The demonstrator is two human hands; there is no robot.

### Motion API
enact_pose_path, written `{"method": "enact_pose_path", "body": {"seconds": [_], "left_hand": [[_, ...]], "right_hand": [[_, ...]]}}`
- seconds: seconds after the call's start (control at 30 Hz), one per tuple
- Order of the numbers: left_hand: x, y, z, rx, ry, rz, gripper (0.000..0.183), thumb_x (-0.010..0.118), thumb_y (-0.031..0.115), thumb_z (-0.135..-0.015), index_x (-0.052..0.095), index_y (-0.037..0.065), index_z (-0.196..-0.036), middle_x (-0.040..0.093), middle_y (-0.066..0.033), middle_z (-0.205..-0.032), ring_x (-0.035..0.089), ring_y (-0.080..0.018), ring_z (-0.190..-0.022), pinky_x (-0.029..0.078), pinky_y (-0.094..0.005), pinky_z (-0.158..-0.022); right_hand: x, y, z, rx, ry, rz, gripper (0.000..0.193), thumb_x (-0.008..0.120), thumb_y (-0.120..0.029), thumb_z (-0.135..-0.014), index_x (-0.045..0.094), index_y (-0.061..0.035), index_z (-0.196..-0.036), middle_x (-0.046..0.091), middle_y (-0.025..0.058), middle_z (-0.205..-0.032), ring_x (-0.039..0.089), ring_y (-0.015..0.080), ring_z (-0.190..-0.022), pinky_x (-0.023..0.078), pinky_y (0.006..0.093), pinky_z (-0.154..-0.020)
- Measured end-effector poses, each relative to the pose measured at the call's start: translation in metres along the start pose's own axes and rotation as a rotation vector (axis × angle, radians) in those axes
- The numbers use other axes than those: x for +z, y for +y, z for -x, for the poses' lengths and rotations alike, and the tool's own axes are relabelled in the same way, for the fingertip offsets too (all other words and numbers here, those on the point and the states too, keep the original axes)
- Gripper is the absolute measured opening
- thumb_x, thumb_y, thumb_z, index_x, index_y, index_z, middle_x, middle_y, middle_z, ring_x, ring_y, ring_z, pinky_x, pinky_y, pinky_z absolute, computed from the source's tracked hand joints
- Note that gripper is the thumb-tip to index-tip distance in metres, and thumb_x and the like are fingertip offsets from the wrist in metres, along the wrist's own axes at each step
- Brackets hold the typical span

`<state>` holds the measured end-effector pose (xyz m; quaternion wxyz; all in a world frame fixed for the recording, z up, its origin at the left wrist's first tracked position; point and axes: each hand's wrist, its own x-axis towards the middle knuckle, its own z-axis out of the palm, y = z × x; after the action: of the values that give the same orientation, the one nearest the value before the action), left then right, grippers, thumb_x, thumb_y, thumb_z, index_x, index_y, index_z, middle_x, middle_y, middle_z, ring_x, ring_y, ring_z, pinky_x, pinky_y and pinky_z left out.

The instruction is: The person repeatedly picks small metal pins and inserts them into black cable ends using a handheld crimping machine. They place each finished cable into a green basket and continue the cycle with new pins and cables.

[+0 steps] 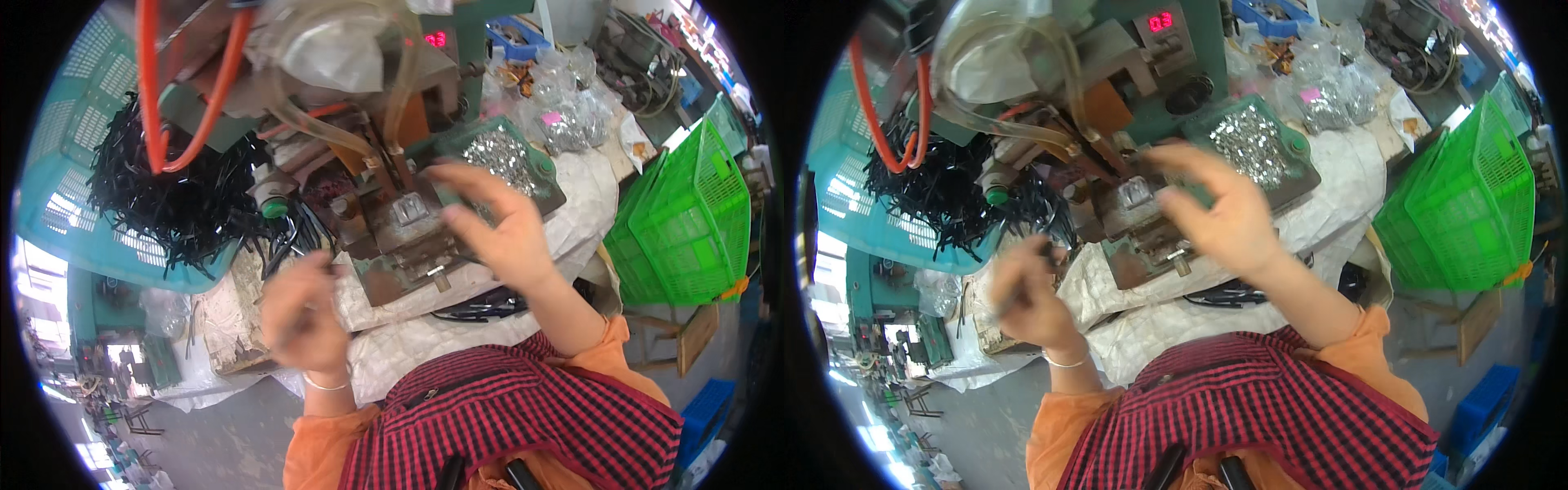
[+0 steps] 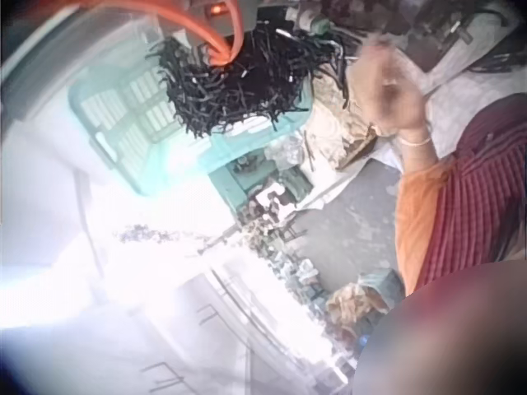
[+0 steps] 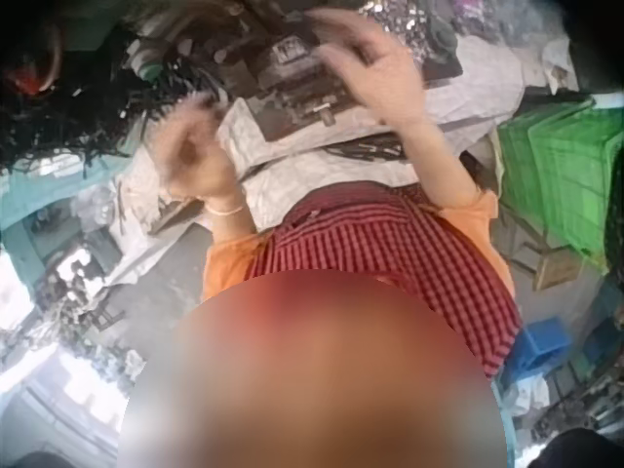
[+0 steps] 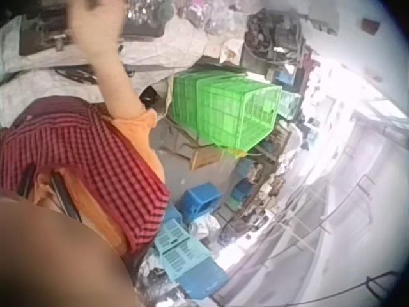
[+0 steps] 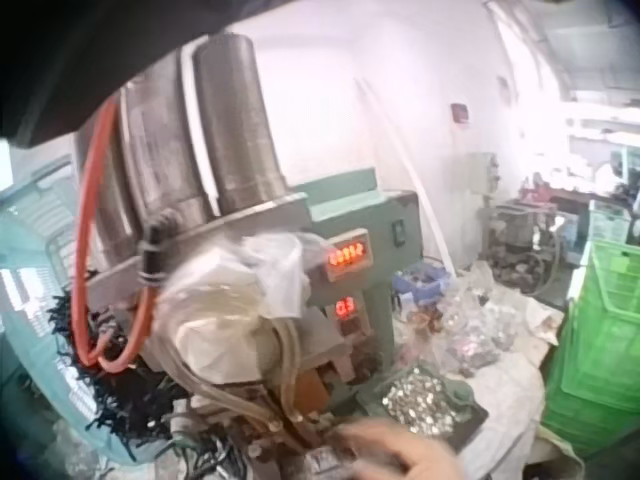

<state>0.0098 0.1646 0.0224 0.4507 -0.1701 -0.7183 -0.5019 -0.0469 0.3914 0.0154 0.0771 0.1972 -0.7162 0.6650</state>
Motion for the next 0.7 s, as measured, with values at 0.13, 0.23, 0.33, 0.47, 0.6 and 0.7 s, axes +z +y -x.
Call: {"method": "enact_pose_path", "body": {"seconds": [0.13,0.23,0.33,0.47,0.6,0.7], "left_hand": [[0.028,0.011,-0.004,0.358,-0.431,-0.223,0.023,0.079,-0.005,-0.074,0.075,0.004,-0.095,0.076,-0.0165,-0.102,0.071,-0.0222,-0.073,0.055,-0.0293,-0.059],[0.043,0.005,0.000,0.468,-0.440,-0.247,0.023,0.083,0.004,-0.074,0.075,0.006,-0.096,0.076,-0.0127,-0.099,0.064,-0.0175,-0.060,0.045,-0.0280,-0.049],[0.043,-0.003,0.001,0.488,-0.452,-0.228,0.024,0.083,0.005,-0.074,0.075,0.007,-0.096,0.076,-0.0115,-0.099,0.061,-0.0158,-0.056,0.043,-0.0274,-0.047],[0.041,-0.009,0.002,0.510,-0.465,-0.206,0.022,0.081,0.006,-0.075,0.075,0.008,-0.096,0.076,-0.0112,-0.099,0.060,-0.0148,-0.055,0.041,-0.0272,-0.046],[0.040,-0.009,0.003,0.513,-0.441,-0.194,0.026,0.081,0.006,-0.074,0.074,0.008,-0.099,0.077,-0.0113,-0.103,0.060,-0.0146,-0.055,0.041,-0.0274,-0.046],[0.039,-0.002,0.017,0.390,-0.403,-0.203,0.031,0.082,0.001,-0.072,0.075,0.007,-0.102,0.076,-0.0130,-0.110,0.065,-0.0180,-0.062,0.048,-0.0280,-0.052]], "right_hand": [[-0.056,0.079,0.003,0.103,0.258,1.224,0.029,0.079,-0.017,-0.081,0.073,-0.0065,-0.107,0.062,0.0208,-0.132,0.048,0.0395,-0.137,0.046,0.0498,-0.105],[-0.067,0.112,-0.002,-0.073,0.279,1.128,0.024,0.080,-0.018,-0.080,0.072,-0.0065,-0.099,0.064,0.0172,-0.128,0.052,0.0390,-0.132,0.048,0.0493,-0.102],[-0.071,0.115,-0.012,-0.103,0.272,1.033,0.022,0.081,-0.020,-0.079,0.072,-0.0067,-0.094,0.065,0.0159,-0.126,0.054,0.0384,-0.129,0.048,0.0486,-0.101],[-0.057,0.112,-0.018,-0.051,0.272,1.062,0.022,0.081,-0.023,-0.079,0.073,-0.0066,-0.091,0.065,0.0168,-0.129,0.054,0.0377,-0.131,0.049,0.0475,-0.102],[-0.062,0.116,-0.019,-0.116,0.246,1.114,0.015,0.079,-0.017,-0.078,0.073,-0.0072,-0.087,0.066,0.0167,-0.129,0.054,0.0366,-0.132,0.050,0.0481,-0.100],[-0.059,0.106,-0.022,-0.204,0.276,1.094,0.010,0.074,-0.014,-0.081,0.067,-0.0056,-0.083,0.070,0.0157,-0.112,0.063,0.0352,-0.118,0.052,0.0471,-0.091]]}}
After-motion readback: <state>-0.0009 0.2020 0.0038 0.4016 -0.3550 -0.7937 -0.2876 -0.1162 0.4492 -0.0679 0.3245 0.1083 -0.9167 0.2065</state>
